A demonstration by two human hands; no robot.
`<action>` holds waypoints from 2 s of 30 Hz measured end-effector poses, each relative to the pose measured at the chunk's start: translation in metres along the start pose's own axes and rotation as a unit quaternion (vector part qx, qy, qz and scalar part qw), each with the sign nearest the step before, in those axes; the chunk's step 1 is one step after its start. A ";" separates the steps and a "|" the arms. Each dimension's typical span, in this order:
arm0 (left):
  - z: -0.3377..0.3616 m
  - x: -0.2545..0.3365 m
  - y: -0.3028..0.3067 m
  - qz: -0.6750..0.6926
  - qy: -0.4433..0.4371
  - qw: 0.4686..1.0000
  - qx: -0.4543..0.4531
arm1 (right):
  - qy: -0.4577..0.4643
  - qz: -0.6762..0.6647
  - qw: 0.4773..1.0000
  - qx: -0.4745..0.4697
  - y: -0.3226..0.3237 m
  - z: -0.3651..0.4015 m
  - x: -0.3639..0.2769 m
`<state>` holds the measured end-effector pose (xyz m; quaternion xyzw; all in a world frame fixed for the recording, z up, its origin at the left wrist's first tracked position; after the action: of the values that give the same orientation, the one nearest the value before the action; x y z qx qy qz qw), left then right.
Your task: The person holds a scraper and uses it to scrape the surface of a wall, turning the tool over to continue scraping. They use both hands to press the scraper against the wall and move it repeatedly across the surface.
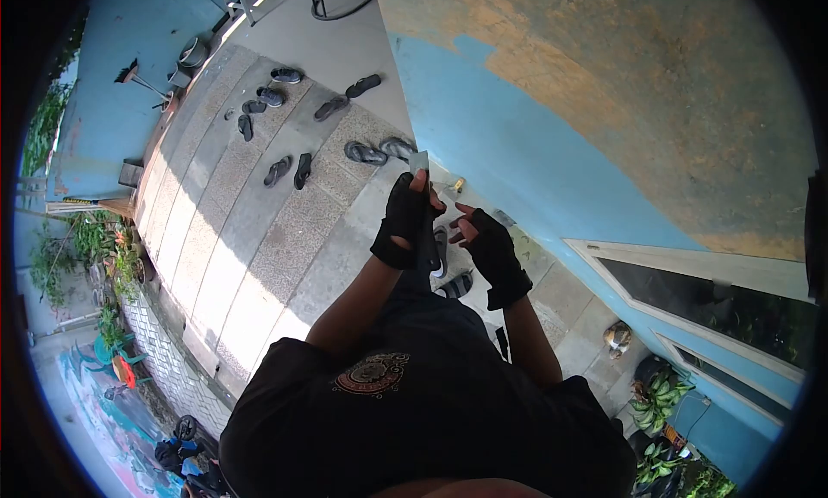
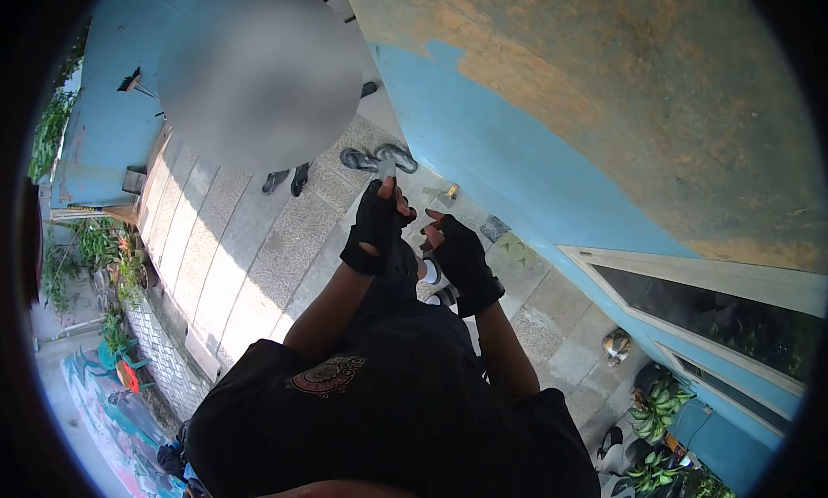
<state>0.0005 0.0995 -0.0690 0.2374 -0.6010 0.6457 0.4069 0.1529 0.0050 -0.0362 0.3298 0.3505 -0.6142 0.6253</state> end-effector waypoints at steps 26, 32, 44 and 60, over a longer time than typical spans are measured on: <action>-0.085 0.130 0.040 -0.168 0.031 0.960 -0.221 | 0.256 -0.488 0.835 0.002 -0.125 -0.057 -0.112; -0.081 0.127 0.039 -0.108 0.052 0.958 -0.261 | 0.262 -0.423 0.865 0.063 -0.137 -0.056 -0.119; -0.075 0.104 0.024 -0.065 0.022 0.939 -0.336 | 0.066 -0.188 0.958 0.208 -0.167 -0.062 -0.052; -0.172 0.001 -0.061 -0.008 0.054 0.937 -0.344 | 0.114 -0.397 0.910 0.022 -0.007 -0.122 -0.055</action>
<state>0.0812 0.2633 -0.0608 0.0527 -0.7615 0.4081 0.5009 0.1422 0.1375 -0.0555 0.2452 0.5079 -0.7777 0.2776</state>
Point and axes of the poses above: each hand's wrist, its own z-axis away from the middle knuckle, its own y-axis out of the back of the hand, x = y × z, the point moved 2 cm from there along -z, towards the middle knuckle, and after that the axes turned 12 degrees about -y, right-handed, at the moved point
